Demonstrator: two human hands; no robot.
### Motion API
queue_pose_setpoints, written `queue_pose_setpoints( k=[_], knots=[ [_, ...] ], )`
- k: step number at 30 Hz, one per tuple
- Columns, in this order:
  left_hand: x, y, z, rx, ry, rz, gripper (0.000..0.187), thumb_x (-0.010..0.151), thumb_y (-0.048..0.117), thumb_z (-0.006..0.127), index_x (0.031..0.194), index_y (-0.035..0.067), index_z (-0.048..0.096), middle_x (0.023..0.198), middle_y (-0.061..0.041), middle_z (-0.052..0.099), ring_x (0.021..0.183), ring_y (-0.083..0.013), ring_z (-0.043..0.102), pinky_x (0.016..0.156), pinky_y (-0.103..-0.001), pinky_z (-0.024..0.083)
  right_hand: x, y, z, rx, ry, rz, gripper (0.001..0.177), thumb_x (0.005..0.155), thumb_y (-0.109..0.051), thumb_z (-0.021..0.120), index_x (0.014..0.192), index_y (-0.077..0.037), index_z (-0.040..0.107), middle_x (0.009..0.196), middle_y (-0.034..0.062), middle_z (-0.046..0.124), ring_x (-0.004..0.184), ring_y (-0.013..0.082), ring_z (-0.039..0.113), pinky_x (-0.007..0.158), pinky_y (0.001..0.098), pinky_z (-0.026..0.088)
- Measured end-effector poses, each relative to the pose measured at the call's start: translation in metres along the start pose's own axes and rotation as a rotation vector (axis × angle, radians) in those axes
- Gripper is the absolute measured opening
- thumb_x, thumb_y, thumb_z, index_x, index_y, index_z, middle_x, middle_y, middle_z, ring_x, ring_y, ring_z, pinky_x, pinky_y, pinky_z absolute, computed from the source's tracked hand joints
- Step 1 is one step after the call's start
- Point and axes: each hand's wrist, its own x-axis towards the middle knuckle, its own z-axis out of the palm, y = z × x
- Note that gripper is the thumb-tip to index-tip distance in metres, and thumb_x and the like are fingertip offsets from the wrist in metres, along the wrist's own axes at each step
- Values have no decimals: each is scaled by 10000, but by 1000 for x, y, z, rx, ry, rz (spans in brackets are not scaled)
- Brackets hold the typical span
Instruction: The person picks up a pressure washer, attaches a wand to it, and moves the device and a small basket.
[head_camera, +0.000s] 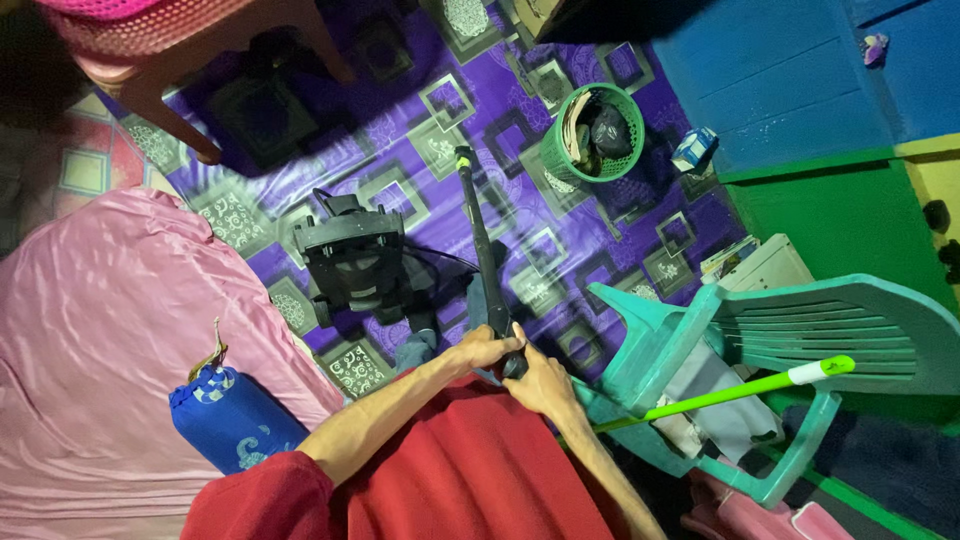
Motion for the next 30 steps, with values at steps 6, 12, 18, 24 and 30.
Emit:
queue_pose_setpoints(
  k=[6, 12, 18, 24, 30],
  knots=[
    [41, 8, -10, 18, 82, 39, 618, 829, 526, 753, 1015, -64, 758, 887, -168, 740, 753, -261, 695, 642, -389, 528, 30, -14, -18, -75, -35, 102, 977, 773, -409, 768, 1600, -404, 248, 1061, 263, 720, 1027, 473, 672, 918, 558, 527],
    [69, 35, -25, 8, 124, 39, 599, 781, 522, 768, 1009, -31, 753, 869, -126, 736, 734, -221, 698, 630, -360, 532, 69, -9, -36, -29, 19, 20, 973, 739, -334, 743, 1585, -381, 265, 1116, 250, 709, 1065, 475, 660, 925, 556, 529],
    [112, 54, -42, -9, 211, 73, 611, 775, 544, 761, 1022, -15, 748, 883, -124, 753, 761, -206, 723, 642, -337, 553, 113, -6, -47, -58, 29, 28, 993, 735, -309, 735, 1609, -396, 273, 1047, 287, 715, 1044, 486, 674, 932, 535, 542],
    [140, 91, -67, 101, 300, 63, 663, 757, 586, 716, 1107, 23, 709, 916, -150, 732, 735, -257, 702, 614, -377, 538, 160, -10, -59, -68, 127, -50, 949, 742, -314, 737, 1583, -386, 302, 1133, 274, 700, 1075, 489, 658, 926, 554, 523],
    [131, 95, -73, -10, 312, 56, 608, 804, 525, 713, 1108, -2, 721, 926, -156, 737, 755, -253, 683, 619, -390, 504, 165, -20, -63, -90, 46, -13, 975, 776, -364, 721, 1620, -381, 234, 1179, 263, 696, 1099, 484, 658, 987, 539, 505]
  ],
)
